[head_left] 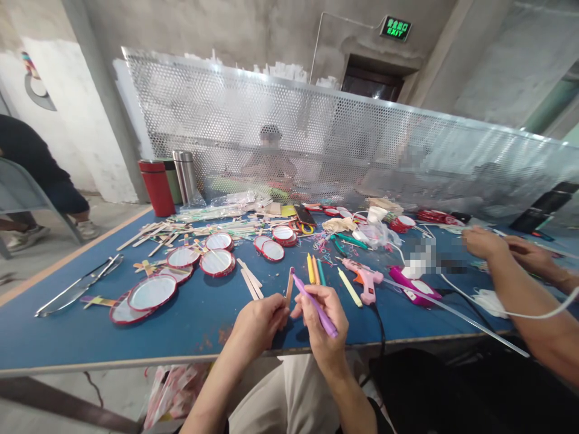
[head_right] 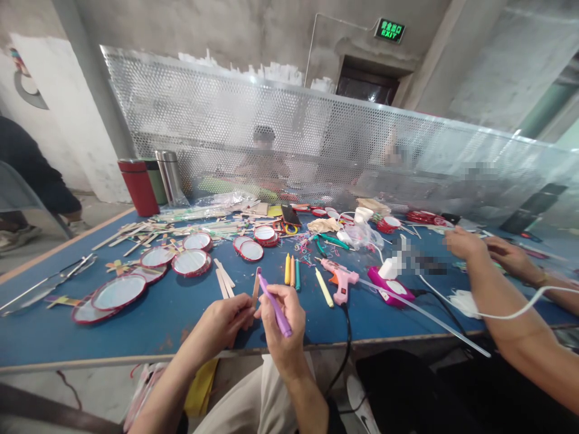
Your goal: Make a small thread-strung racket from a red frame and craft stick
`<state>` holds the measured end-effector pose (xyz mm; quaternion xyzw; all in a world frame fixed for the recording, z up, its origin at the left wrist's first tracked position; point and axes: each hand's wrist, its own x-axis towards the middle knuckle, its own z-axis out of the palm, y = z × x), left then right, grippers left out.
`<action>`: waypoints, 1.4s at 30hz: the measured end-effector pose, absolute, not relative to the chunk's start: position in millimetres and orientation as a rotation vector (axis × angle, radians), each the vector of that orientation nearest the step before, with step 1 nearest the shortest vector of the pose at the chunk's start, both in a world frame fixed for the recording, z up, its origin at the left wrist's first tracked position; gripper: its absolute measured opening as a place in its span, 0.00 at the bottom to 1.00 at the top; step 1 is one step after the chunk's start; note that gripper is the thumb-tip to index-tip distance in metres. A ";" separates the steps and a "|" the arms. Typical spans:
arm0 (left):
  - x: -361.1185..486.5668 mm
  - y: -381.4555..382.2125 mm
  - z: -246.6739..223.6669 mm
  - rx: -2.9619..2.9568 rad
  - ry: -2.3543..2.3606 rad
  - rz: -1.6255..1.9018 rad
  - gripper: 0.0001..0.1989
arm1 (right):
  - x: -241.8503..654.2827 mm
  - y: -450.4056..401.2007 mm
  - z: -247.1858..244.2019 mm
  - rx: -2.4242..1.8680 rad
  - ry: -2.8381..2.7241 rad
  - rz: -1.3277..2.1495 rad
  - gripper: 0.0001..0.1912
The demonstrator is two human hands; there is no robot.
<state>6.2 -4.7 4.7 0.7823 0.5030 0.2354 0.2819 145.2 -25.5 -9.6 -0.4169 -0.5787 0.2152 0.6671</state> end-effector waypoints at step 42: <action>6.4 -4.3 4.3 2.119 1.390 0.618 0.12 | 148.8 -25.4 -12.8 -0.909 -1.329 0.444 0.06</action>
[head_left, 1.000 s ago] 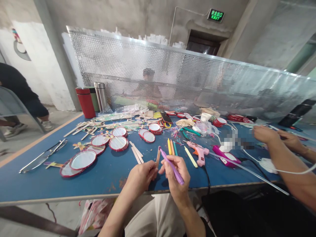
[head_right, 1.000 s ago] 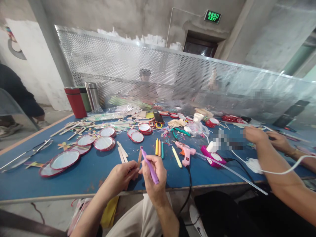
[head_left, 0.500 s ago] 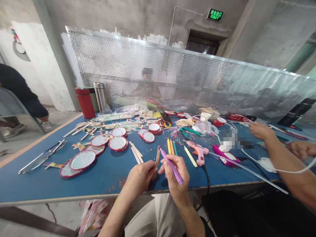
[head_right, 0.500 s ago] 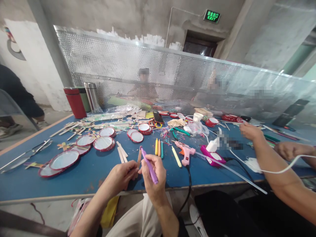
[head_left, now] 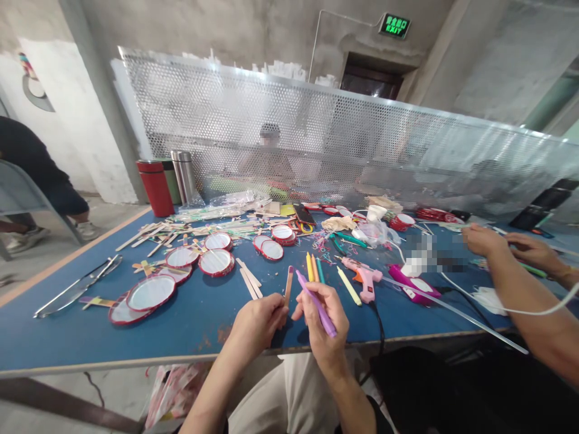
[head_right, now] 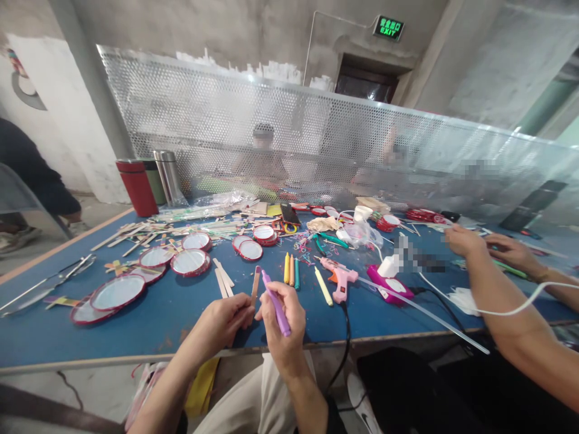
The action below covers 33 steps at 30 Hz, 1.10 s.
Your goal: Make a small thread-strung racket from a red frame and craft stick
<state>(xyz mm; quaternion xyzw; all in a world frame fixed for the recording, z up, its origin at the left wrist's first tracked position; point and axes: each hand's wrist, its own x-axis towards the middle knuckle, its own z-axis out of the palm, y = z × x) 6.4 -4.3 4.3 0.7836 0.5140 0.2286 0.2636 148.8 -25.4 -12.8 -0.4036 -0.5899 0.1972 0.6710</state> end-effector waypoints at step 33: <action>5.7 -3.5 4.3 2.112 1.359 0.670 0.12 | 230.9 32.3 14.0 -1.812 -2.325 -0.610 0.18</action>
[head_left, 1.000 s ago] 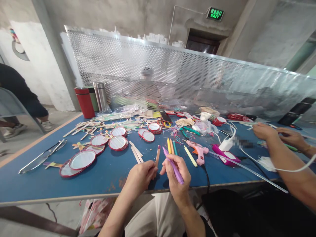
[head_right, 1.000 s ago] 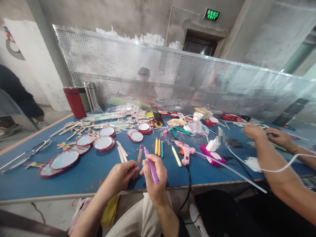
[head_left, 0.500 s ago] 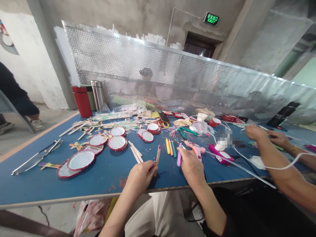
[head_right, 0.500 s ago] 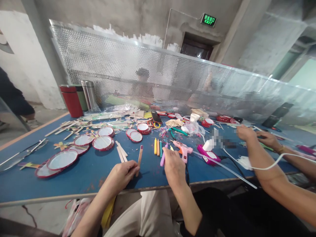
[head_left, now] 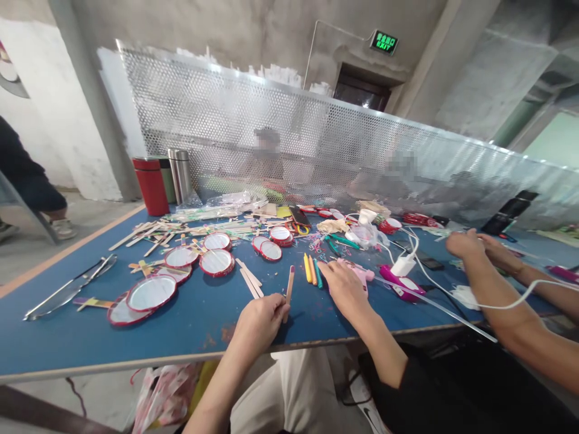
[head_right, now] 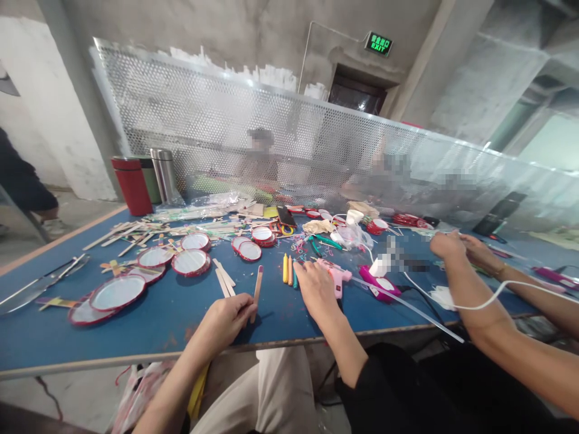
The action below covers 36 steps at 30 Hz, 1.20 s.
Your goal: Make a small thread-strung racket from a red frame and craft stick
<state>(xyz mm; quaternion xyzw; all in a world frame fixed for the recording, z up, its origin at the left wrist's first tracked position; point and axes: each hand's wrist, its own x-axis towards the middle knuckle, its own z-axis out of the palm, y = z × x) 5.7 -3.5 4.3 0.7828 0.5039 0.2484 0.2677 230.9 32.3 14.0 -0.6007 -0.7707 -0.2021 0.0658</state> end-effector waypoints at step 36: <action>5.7 -7.8 4.1 2.125 1.381 0.644 0.11 | 188.3 28.7 21.8 -2.037 -1.941 -0.109 0.15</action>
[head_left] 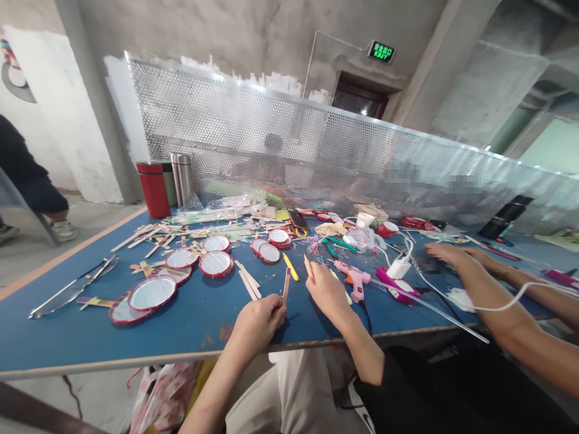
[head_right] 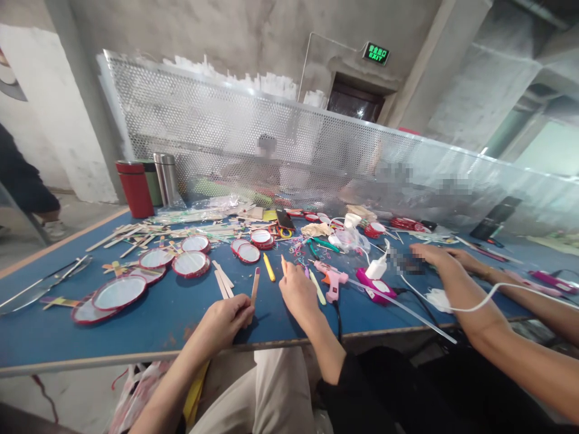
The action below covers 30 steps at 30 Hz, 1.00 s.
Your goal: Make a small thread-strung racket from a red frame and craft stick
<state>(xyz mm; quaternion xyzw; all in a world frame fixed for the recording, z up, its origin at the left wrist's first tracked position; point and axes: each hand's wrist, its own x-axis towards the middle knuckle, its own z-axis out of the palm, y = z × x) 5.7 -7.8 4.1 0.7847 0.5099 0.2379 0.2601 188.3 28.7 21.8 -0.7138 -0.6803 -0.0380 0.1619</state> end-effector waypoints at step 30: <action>7.1 -9.5 1.8 2.159 1.359 0.549 0.12 | 178.9 -16.3 -13.9 -1.266 -1.668 -0.049 0.06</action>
